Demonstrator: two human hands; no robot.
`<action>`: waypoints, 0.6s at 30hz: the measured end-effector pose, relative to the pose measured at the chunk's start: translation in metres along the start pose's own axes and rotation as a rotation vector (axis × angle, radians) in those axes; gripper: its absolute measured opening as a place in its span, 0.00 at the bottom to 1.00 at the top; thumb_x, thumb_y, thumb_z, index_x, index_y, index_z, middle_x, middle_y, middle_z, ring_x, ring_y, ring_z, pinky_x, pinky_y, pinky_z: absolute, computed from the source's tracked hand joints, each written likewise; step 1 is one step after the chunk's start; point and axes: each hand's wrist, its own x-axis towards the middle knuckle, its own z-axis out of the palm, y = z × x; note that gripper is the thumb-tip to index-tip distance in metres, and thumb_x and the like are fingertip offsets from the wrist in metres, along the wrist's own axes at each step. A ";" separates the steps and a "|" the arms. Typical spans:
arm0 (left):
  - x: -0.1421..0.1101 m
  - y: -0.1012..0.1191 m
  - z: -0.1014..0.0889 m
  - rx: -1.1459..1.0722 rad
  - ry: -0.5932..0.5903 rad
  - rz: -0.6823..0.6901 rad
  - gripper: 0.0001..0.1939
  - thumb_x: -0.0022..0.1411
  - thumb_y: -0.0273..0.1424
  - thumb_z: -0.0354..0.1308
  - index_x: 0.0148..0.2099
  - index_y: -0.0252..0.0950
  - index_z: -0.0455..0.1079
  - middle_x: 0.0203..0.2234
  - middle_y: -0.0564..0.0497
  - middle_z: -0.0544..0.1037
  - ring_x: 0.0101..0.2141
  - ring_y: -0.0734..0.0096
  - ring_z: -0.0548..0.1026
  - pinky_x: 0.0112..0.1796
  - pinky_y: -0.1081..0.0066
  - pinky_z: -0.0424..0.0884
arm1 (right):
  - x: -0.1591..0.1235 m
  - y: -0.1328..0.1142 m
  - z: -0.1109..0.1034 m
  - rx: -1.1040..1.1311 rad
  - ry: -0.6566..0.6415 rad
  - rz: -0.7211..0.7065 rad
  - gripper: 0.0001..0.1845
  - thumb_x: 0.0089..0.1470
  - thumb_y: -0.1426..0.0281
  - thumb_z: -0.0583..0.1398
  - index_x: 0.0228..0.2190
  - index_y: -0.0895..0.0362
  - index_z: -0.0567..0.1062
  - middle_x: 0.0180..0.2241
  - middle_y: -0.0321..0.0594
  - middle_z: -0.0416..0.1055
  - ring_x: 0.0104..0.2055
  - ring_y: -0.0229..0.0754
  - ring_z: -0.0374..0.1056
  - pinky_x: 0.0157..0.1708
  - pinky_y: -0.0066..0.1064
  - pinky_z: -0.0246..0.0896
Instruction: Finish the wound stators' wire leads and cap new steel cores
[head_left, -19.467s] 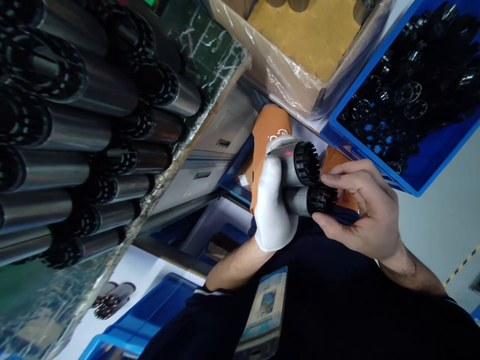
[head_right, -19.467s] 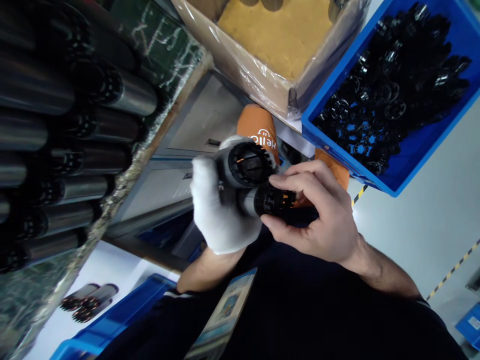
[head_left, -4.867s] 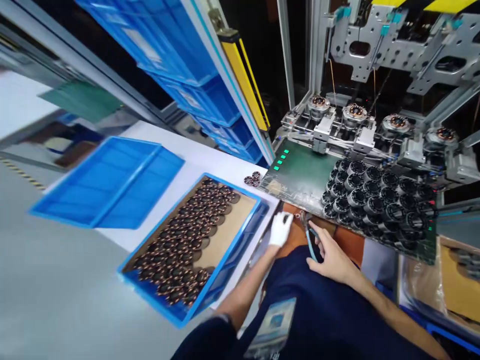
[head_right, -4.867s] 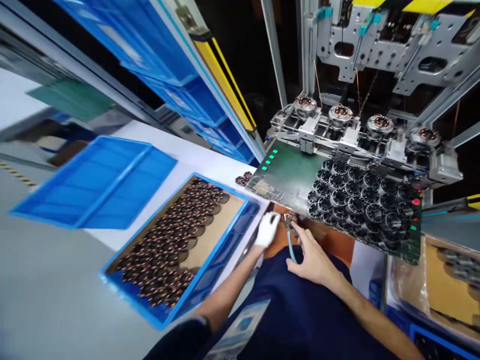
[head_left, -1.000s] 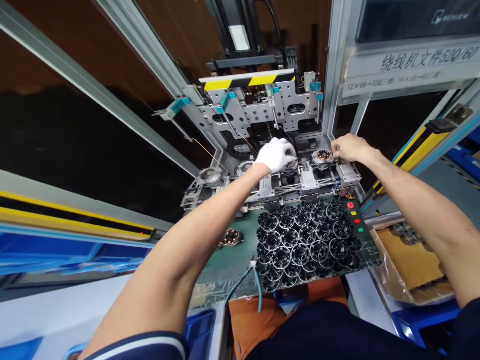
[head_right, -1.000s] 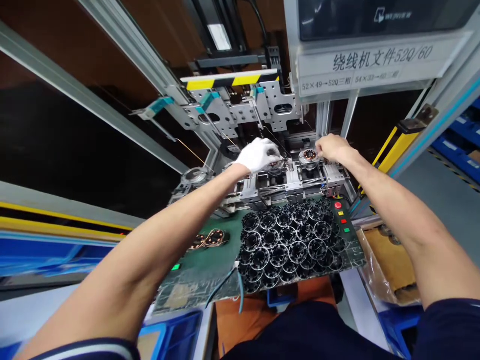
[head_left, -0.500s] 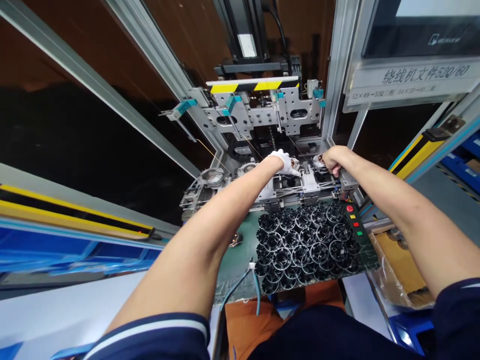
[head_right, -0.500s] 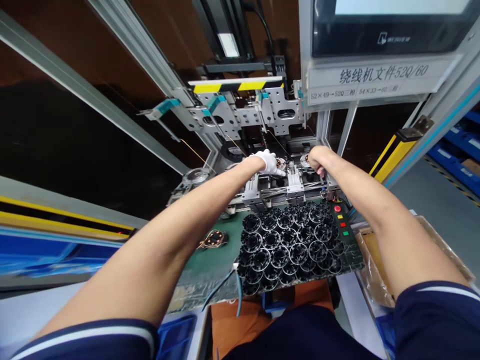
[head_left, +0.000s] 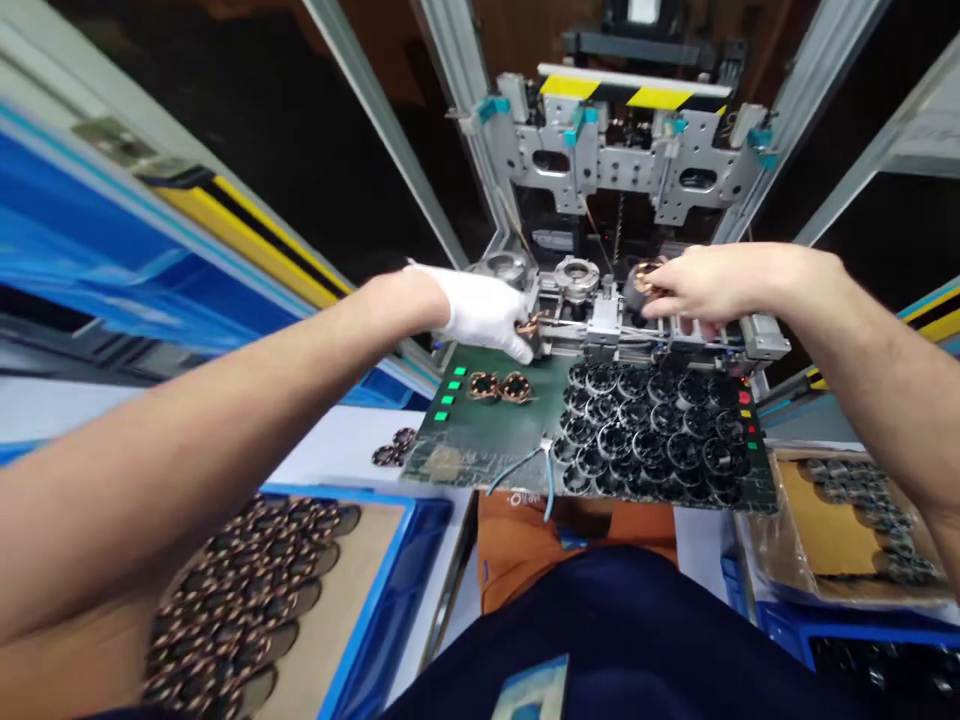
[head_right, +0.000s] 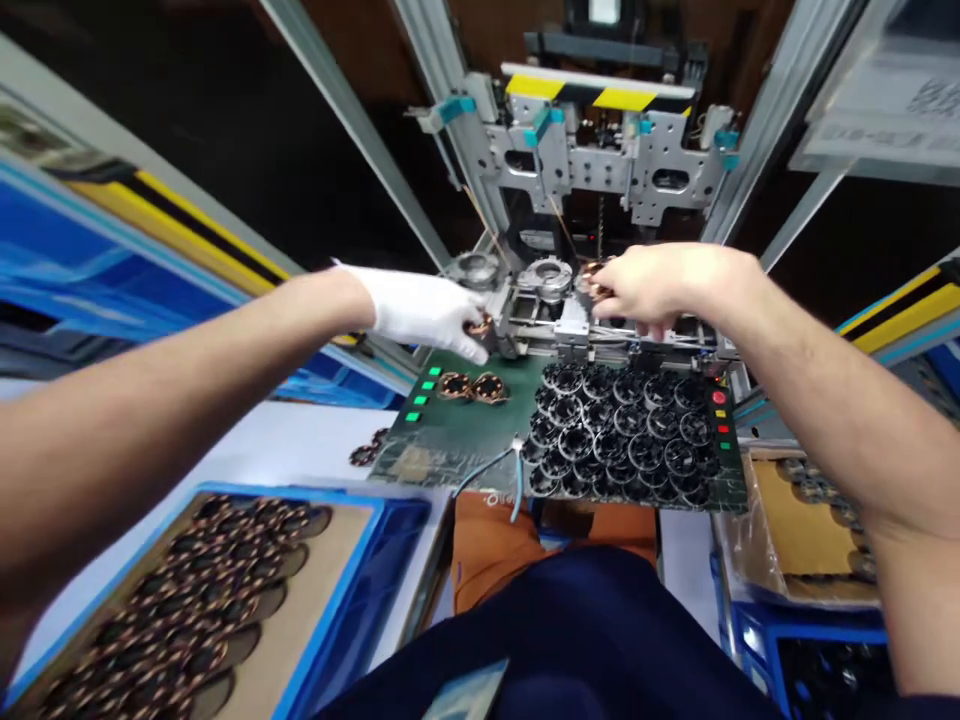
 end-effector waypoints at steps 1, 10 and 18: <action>-0.026 -0.003 0.020 0.008 -0.180 -0.003 0.29 0.48 0.61 0.78 0.33 0.39 0.83 0.28 0.49 0.83 0.35 0.56 0.85 0.47 0.60 0.78 | 0.002 -0.032 0.009 -0.067 -0.017 -0.126 0.14 0.80 0.58 0.61 0.52 0.52 0.84 0.31 0.36 0.84 0.27 0.43 0.80 0.38 0.41 0.79; -0.133 0.010 0.136 -0.054 -0.297 -0.161 0.22 0.73 0.50 0.70 0.51 0.35 0.82 0.49 0.43 0.87 0.48 0.58 0.85 0.56 0.53 0.81 | 0.092 -0.229 0.133 -0.262 -0.257 -0.236 0.21 0.74 0.58 0.70 0.60 0.56 0.79 0.60 0.48 0.79 0.57 0.51 0.80 0.57 0.49 0.82; -0.141 0.018 0.151 -0.195 -0.047 -0.224 0.42 0.66 0.40 0.75 0.76 0.39 0.66 0.64 0.35 0.81 0.57 0.44 0.85 0.59 0.54 0.80 | 0.117 -0.214 0.156 -0.157 -0.086 -0.011 0.26 0.73 0.57 0.70 0.64 0.57 0.77 0.63 0.50 0.77 0.60 0.54 0.79 0.59 0.52 0.81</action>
